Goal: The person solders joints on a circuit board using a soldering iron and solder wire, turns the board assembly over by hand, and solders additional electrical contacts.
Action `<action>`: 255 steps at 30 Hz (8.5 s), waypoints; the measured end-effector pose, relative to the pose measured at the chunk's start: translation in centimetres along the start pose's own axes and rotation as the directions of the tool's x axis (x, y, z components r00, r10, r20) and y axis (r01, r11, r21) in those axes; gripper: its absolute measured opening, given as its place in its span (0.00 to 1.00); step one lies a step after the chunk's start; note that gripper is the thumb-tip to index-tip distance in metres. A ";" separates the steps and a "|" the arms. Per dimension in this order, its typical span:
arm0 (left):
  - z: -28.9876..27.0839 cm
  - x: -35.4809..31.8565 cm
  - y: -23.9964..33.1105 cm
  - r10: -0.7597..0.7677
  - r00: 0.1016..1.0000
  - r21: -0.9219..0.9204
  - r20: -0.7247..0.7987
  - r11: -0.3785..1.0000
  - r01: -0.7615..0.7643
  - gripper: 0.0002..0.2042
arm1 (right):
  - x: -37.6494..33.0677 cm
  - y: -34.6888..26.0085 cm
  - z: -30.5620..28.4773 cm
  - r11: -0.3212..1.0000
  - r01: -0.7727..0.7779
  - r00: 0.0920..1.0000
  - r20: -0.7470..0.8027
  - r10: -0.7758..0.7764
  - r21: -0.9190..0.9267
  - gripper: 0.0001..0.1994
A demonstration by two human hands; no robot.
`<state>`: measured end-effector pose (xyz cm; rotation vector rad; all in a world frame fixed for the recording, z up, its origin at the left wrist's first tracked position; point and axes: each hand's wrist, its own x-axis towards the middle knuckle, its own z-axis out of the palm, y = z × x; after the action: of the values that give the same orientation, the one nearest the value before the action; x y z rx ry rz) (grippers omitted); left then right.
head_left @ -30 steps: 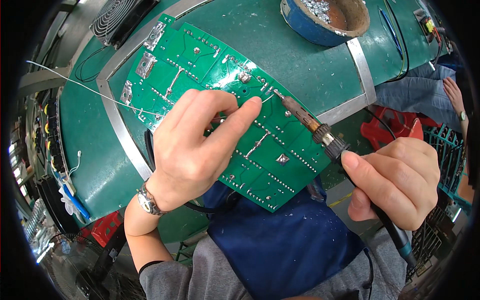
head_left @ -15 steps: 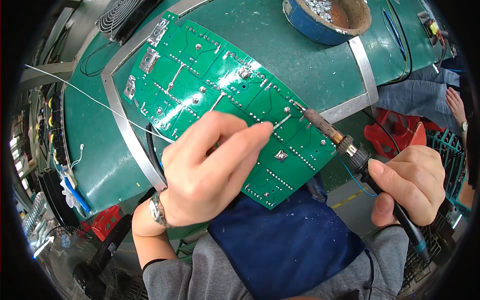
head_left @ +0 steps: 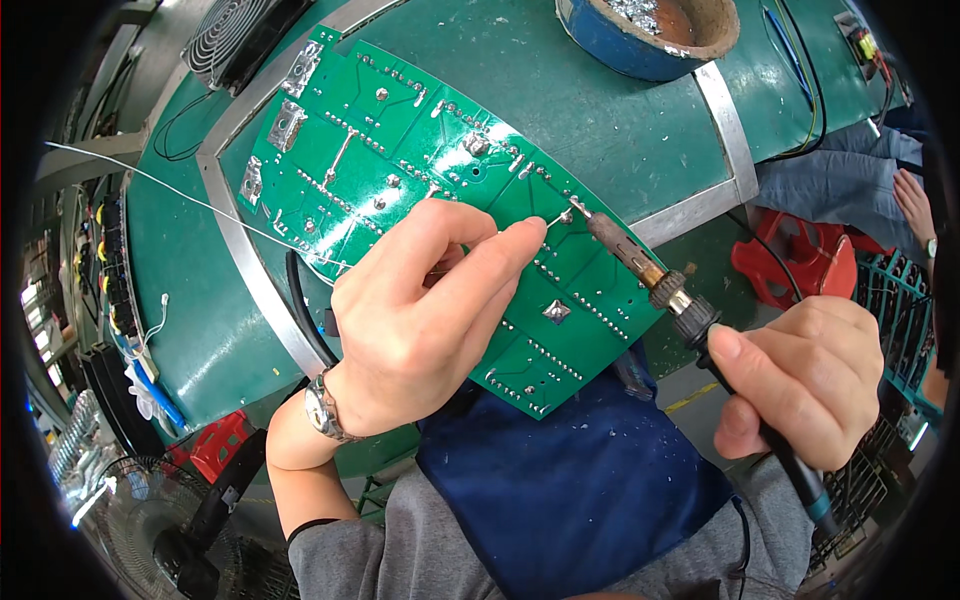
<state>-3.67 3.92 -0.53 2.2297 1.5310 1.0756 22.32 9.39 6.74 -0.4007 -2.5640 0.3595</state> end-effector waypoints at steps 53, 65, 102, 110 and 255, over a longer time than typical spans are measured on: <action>0.8 -0.3 1.6 0.151 0.986 0.001 0.077 0.989 -0.151 0.19 | -3.4 -1.5 -1.1 0.999 0.048 0.998 -0.033 -0.048 -0.004 0.12; 1.2 0.2 1.7 0.212 0.973 0.056 0.091 0.974 -0.218 0.19 | -2.9 -2.6 -1.0 0.994 -0.014 1.000 0.006 0.015 -0.111 0.12; 1.4 -0.6 4.0 0.145 0.983 0.013 0.110 0.989 -0.147 0.17 | -5.7 -2.4 -3.3 1.000 -0.001 0.999 0.043 0.001 -0.012 0.13; 2.9 -0.8 4.1 0.220 0.973 -0.032 0.075 0.975 -0.218 0.14 | -7.0 -3.0 -4.1 0.998 -0.055 0.991 0.122 0.055 -0.007 0.14; -11.1 -6.3 -13.6 -0.778 0.586 -0.781 0.228 0.213 0.587 0.15 | -5.4 1.0 10.2 0.893 -0.424 0.756 -0.485 0.441 0.151 0.20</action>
<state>-22.05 1.92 -3.10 0.6326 1.4033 1.3022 21.62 6.63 -4.48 -0.9527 -1.9235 0.3931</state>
